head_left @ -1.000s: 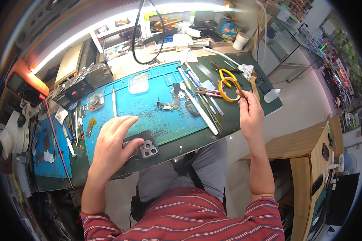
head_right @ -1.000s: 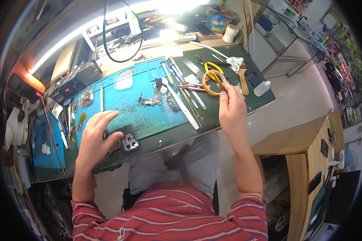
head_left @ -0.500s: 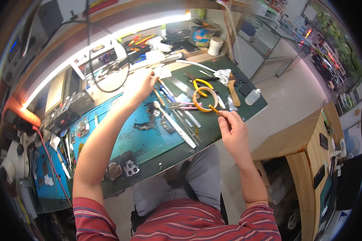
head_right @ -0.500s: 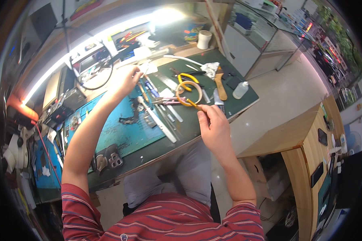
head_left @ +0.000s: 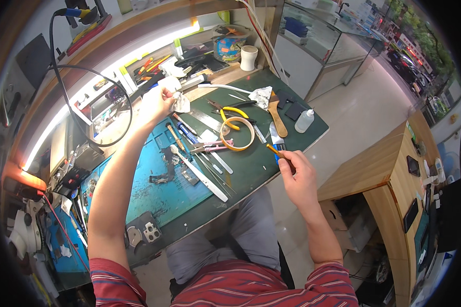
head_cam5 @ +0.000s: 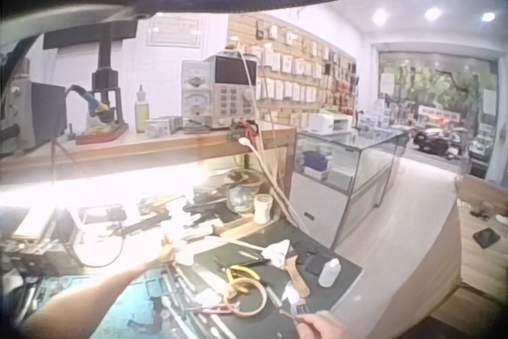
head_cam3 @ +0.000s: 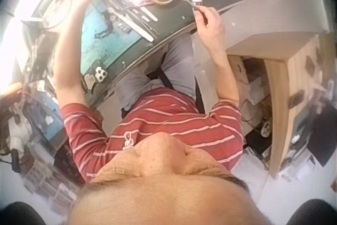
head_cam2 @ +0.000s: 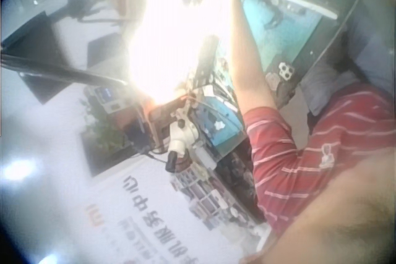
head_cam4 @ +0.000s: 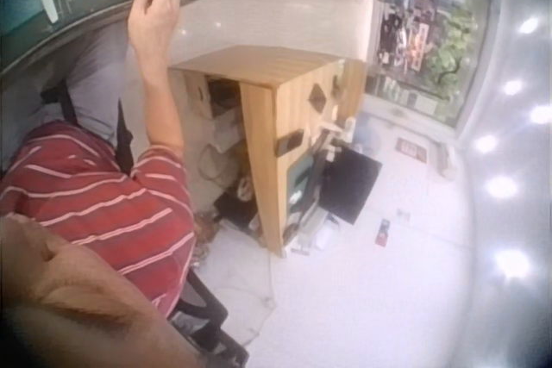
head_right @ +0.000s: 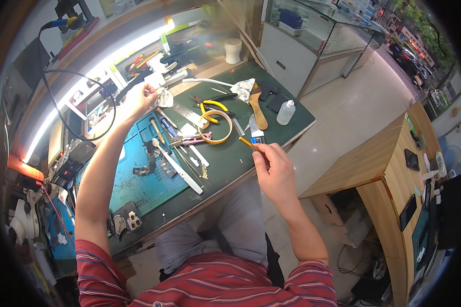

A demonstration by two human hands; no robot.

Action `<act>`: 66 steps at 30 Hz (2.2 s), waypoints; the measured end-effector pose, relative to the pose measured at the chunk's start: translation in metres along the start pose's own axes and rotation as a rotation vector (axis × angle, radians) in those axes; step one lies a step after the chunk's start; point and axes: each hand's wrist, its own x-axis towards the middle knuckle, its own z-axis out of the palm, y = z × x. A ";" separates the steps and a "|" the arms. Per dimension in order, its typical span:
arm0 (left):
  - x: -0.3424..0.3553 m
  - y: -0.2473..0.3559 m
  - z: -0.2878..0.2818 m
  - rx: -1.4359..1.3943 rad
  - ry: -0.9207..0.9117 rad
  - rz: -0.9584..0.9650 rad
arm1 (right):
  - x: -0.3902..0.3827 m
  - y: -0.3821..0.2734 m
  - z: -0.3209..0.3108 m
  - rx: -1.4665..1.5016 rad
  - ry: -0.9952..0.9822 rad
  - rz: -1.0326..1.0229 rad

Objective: The person cleans the camera module of a smartphone with a cloth, then uses a hot air gun to heat the camera area. They apply adhesive with a small brush and reattach the camera module to the phone body.

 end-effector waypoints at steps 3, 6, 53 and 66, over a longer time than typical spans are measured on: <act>0.003 -0.006 -0.010 -0.238 -0.102 0.053 | 0.000 -0.002 0.005 0.009 -0.008 -0.026; -0.007 -0.009 -0.018 -0.665 -0.249 -0.038 | -0.001 -0.009 0.009 0.042 -0.026 -0.023; -0.224 0.063 -0.079 -0.780 -0.321 0.197 | -0.045 -0.107 0.076 0.768 -0.416 0.122; -0.259 0.064 -0.065 -0.750 -0.254 0.176 | -0.070 -0.112 0.100 0.919 -0.215 0.131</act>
